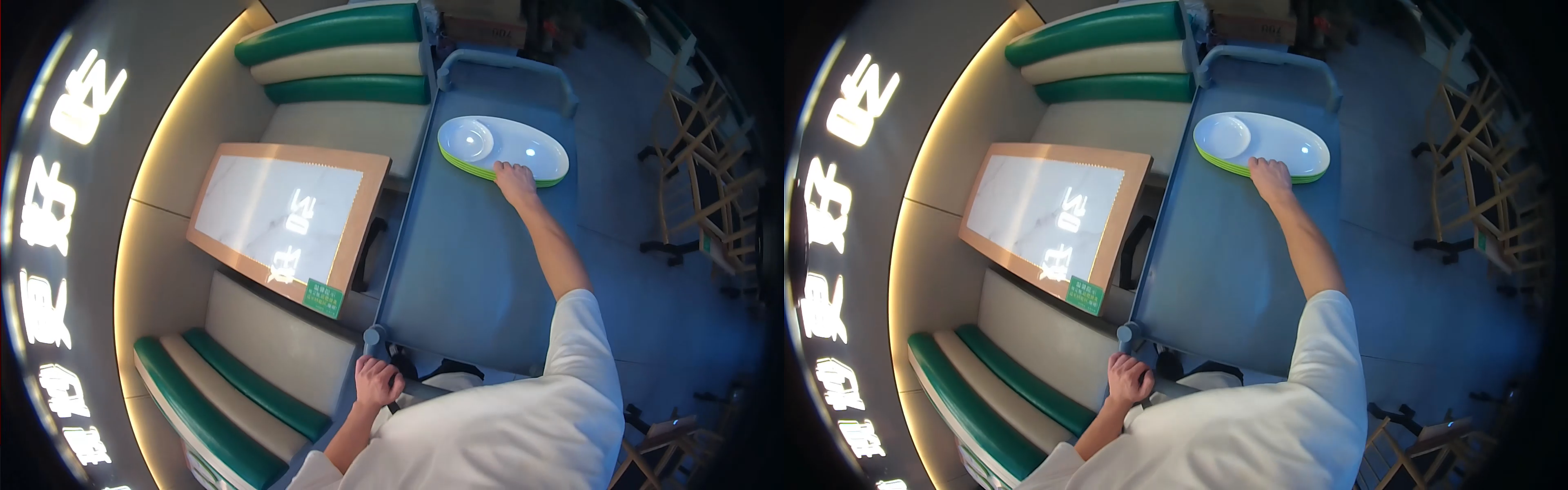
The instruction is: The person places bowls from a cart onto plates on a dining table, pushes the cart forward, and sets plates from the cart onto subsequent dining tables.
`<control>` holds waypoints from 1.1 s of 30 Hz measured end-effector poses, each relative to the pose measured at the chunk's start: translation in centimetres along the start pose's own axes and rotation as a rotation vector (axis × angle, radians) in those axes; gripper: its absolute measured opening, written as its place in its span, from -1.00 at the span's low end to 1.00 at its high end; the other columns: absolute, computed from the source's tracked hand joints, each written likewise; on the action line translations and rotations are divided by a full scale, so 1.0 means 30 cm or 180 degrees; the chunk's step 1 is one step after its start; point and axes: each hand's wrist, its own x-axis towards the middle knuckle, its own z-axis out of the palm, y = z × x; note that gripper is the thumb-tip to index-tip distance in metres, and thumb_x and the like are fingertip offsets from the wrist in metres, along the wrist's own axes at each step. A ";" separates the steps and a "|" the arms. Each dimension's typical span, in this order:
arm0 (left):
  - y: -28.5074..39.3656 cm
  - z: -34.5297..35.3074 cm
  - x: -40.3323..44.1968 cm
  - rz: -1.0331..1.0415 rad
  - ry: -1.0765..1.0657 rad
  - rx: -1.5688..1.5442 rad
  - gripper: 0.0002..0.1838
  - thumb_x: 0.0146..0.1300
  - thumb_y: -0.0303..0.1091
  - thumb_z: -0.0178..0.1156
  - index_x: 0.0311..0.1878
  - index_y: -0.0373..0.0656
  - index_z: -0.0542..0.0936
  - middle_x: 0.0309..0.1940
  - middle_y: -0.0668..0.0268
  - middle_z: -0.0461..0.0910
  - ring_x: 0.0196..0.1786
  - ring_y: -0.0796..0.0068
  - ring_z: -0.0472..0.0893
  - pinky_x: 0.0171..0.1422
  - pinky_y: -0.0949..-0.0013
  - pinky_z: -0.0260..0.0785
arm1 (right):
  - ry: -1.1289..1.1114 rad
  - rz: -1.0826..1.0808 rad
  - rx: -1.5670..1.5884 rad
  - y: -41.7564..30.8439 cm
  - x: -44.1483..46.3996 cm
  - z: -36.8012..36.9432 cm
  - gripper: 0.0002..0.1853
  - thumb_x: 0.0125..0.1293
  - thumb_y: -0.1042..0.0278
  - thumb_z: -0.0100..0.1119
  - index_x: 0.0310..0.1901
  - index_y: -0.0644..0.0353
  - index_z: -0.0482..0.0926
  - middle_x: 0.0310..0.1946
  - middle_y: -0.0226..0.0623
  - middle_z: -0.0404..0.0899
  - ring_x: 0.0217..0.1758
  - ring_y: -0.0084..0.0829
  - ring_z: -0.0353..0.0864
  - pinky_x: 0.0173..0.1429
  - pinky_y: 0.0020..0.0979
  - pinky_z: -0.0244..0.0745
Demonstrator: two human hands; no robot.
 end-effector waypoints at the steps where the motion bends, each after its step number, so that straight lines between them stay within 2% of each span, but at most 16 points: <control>1: -0.001 -0.005 0.003 0.0038 -0.0087 -0.0053 -0.93 -0.06 -0.30 0.29 -0.54 -0.04 0.64 -0.59 0.35 0.53 -0.36 0.26 0.56 0.14 0.16 0.34 | -0.0032 -0.0036 -0.0022 -0.023 -0.049 -0.002 -0.68 0.31 0.17 0.34 -0.04 0.15 0.51 -0.14 -0.21 0.71 -0.03 -0.12 0.74 0.05 -0.09 0.62; 2: -0.007 -0.014 0.012 0.0082 -0.0158 -0.0104 -0.92 -0.05 -0.29 0.28 -0.56 -0.04 0.63 -0.62 0.36 0.52 -0.41 0.26 0.55 0.12 0.17 0.34 | 0.0080 -0.0130 0.0052 -0.036 -0.098 -0.007 -0.68 0.30 0.18 0.35 -0.05 0.15 0.51 -0.16 -0.22 0.70 -0.05 -0.12 0.74 0.02 -0.09 0.61; 4: -0.015 -0.076 0.045 0.0133 -0.0451 -0.0090 -0.87 0.06 -0.22 0.32 -0.42 -0.05 0.70 -0.59 0.35 0.60 -0.37 0.29 0.62 0.16 0.21 0.35 | 0.0196 -0.0263 0.0090 -0.083 -0.201 -0.022 -0.68 0.29 0.18 0.36 -0.07 0.16 0.51 -0.18 -0.22 0.70 -0.07 -0.12 0.74 -0.01 -0.08 0.60; 6: -0.038 -0.138 0.113 -0.0105 -0.1611 -0.0838 -0.78 0.17 -0.17 0.33 -0.20 -0.07 0.74 -0.49 0.34 0.70 -0.29 0.26 0.70 0.11 0.21 0.44 | 0.0195 -0.0352 0.0165 -0.144 -0.293 -0.049 -0.69 0.28 0.20 0.37 -0.10 0.17 0.51 -0.19 -0.22 0.69 -0.10 -0.12 0.73 -0.07 -0.08 0.58; 7: -0.104 -0.126 0.140 0.0024 -0.1891 -0.1279 -0.67 0.23 -0.13 0.34 -0.02 -0.11 0.71 -0.38 0.28 0.75 -0.22 0.21 0.74 -0.02 0.21 0.53 | 0.0174 -0.0380 0.0106 -0.184 -0.327 -0.057 -0.69 0.28 0.20 0.37 -0.10 0.17 0.51 -0.19 -0.22 0.69 -0.10 -0.12 0.73 -0.07 -0.08 0.58; 8: -0.125 -0.150 0.180 -0.0023 -0.1874 -0.1483 -0.64 0.25 -0.15 0.35 0.02 -0.14 0.70 -0.34 0.22 0.75 -0.23 0.18 0.75 -0.13 0.23 0.58 | 0.0068 -0.0424 0.0144 -0.225 -0.366 -0.060 -0.70 0.28 0.19 0.36 -0.10 0.14 0.52 -0.20 -0.24 0.69 -0.10 -0.15 0.74 -0.07 -0.08 0.58; 13: -0.303 -0.178 0.380 -0.0224 -0.1461 -0.2285 -0.66 0.35 -0.22 0.29 0.10 -0.18 0.67 -0.25 0.14 0.75 -0.18 0.32 0.74 -0.02 0.27 0.58 | 0.0019 -0.0367 0.0198 -0.484 -0.587 -0.118 -0.71 0.26 0.16 0.38 -0.14 0.12 0.55 -0.20 -0.28 0.69 -0.08 -0.20 0.74 -0.06 -0.10 0.58; 14: -0.337 -0.163 0.409 -0.0355 -0.1323 -0.2505 -0.64 0.37 -0.15 0.28 0.10 -0.17 0.67 -0.23 0.11 0.77 -0.17 0.26 0.76 -0.02 0.23 0.59 | -0.0094 -0.0249 0.0286 -0.538 -0.624 -0.125 -0.71 0.25 0.15 0.38 -0.14 0.12 0.54 -0.19 -0.28 0.69 -0.07 -0.20 0.73 -0.05 -0.11 0.58; 16: -0.407 -0.118 0.464 -0.0689 -0.1152 -0.2587 -0.46 0.36 -0.05 0.31 0.27 -0.20 0.56 -0.19 0.10 0.77 -0.14 0.26 0.77 -0.01 0.24 0.59 | -0.0106 -0.0034 0.0377 -0.652 -0.700 -0.170 -0.68 0.26 0.16 0.39 -0.09 0.15 0.56 -0.15 -0.26 0.70 -0.05 -0.20 0.72 -0.02 -0.10 0.55; 17: -0.435 -0.093 0.481 -0.0635 -0.1224 -0.2622 -0.46 0.36 -0.05 0.31 0.27 -0.20 0.56 -0.19 0.10 0.77 -0.14 0.26 0.77 -0.01 0.24 0.59 | -0.0098 0.0117 0.0465 -0.695 -0.738 -0.164 -0.65 0.26 0.17 0.39 -0.04 0.16 0.57 -0.14 -0.26 0.71 -0.02 -0.22 0.72 -0.01 -0.11 0.54; 20: -0.493 -0.031 0.567 -0.1159 -0.1292 -0.2528 0.00 0.30 0.16 0.35 0.55 -0.31 0.17 -0.22 0.07 0.76 -0.17 0.29 0.77 -0.04 0.26 0.60 | -0.0011 0.0478 0.0524 -0.791 -0.817 -0.174 -0.59 0.27 0.17 0.40 0.05 0.19 0.57 -0.13 -0.26 0.72 0.03 -0.25 0.71 0.00 -0.12 0.52; 23: -0.491 -0.014 0.662 -0.1292 -0.1482 -0.2560 0.04 0.28 0.18 0.34 0.58 -0.31 0.12 -0.24 0.07 0.76 -0.33 0.31 0.76 -0.14 0.28 0.61 | 0.0053 0.0814 0.0729 -0.825 -0.865 -0.185 -0.55 0.26 0.15 0.42 0.09 0.20 0.58 -0.08 -0.21 0.72 0.13 -0.23 0.67 0.08 -0.10 0.51; 26: -0.463 0.000 0.747 -0.1288 -0.1703 -0.2535 0.00 0.30 0.12 0.34 0.59 -0.26 0.12 -0.36 0.10 0.74 -0.42 0.34 0.74 -0.28 0.30 0.60 | 0.0104 0.1111 0.1297 -0.840 -0.933 -0.231 -0.52 0.27 0.11 0.43 0.13 0.17 0.59 0.07 -0.14 0.68 0.27 -0.13 0.59 0.25 -0.06 0.48; 28: -0.463 0.064 0.784 -0.1039 -0.1659 -0.2497 -0.18 0.35 -0.12 0.28 0.57 -0.17 0.17 -0.47 0.13 0.71 -0.53 0.33 0.70 -0.42 0.28 0.56 | 0.0420 0.1297 0.1700 -0.799 -0.959 -0.258 -0.45 0.28 0.02 0.43 0.21 0.14 0.59 0.29 -0.06 0.57 0.41 -0.01 0.48 0.46 -0.08 0.39; 30: -0.470 0.117 0.801 -0.0667 -0.1635 -0.2388 -0.30 0.33 -0.45 0.09 0.54 -0.17 0.17 -0.49 0.08 0.69 -0.54 0.28 0.71 -0.44 0.23 0.57 | 0.1255 0.1530 0.1420 -0.721 -1.001 -0.248 -0.46 0.30 0.00 0.42 0.20 0.14 0.59 0.23 -0.03 0.60 0.35 0.00 0.52 0.38 -0.10 0.45; 33: -0.452 0.116 0.795 -0.0793 -0.1650 -0.2292 -0.30 0.31 -0.52 0.02 0.55 -0.16 0.18 -0.46 0.10 0.70 -0.52 0.31 0.71 -0.44 0.21 0.59 | 0.1329 0.2890 0.1895 -0.573 -1.040 -0.164 -0.34 0.26 -0.07 0.43 0.25 0.21 0.54 0.07 0.00 0.66 0.18 0.03 0.63 0.25 -0.09 0.53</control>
